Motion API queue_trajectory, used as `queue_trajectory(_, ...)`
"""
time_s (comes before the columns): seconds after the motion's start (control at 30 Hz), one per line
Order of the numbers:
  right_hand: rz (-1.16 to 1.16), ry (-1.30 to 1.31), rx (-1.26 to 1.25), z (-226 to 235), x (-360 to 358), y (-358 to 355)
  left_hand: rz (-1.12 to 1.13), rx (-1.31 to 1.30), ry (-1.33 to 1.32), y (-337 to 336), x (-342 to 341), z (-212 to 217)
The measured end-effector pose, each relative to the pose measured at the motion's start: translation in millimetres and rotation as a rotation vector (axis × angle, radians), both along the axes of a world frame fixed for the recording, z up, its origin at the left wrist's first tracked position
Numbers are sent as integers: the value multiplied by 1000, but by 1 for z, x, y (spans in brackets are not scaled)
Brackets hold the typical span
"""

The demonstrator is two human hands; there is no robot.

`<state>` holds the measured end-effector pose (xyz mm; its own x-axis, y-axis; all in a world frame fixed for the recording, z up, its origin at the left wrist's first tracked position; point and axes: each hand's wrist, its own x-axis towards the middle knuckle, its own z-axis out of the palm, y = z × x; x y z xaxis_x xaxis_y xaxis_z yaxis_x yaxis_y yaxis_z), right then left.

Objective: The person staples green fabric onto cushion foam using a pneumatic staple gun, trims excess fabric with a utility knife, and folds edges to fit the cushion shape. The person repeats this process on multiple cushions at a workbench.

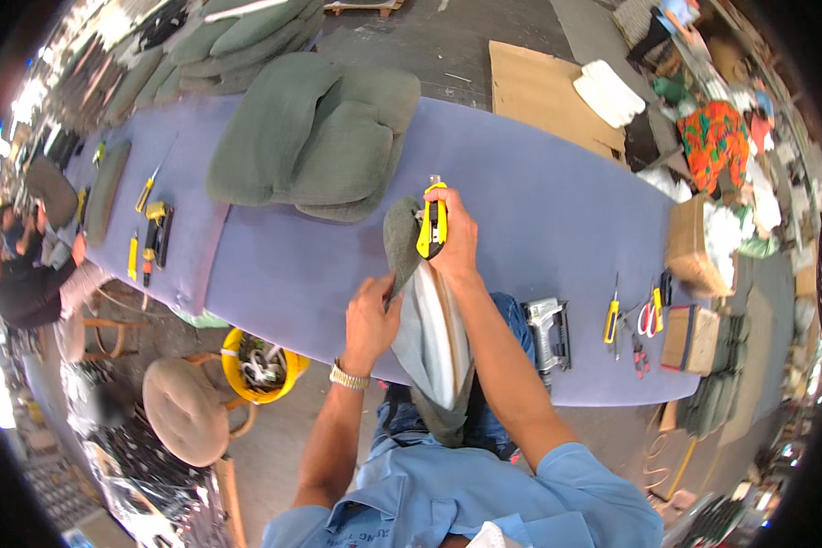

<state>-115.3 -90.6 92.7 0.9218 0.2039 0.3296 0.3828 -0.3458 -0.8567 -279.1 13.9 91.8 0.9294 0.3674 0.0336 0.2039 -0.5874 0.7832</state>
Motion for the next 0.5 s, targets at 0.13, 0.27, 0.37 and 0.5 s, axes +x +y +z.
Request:
queue_trajectory(0.13, 70, 108, 89, 3, -4, 12, 83, 210, -203, -1, 55, 31)
queue_trajectory(0.27, 47, 88, 190, -11, 2, 16, 99, 213, -125, 1, 73, 31)
queue_trajectory(0.37, 41, 156, 259, -15, -4, 24, 160, 287, -127, -3, 76, 24)
queue_trajectory(0.5, 56, 175, 263, -14, -8, 41, 213, 278, -212, 8, 73, 10)
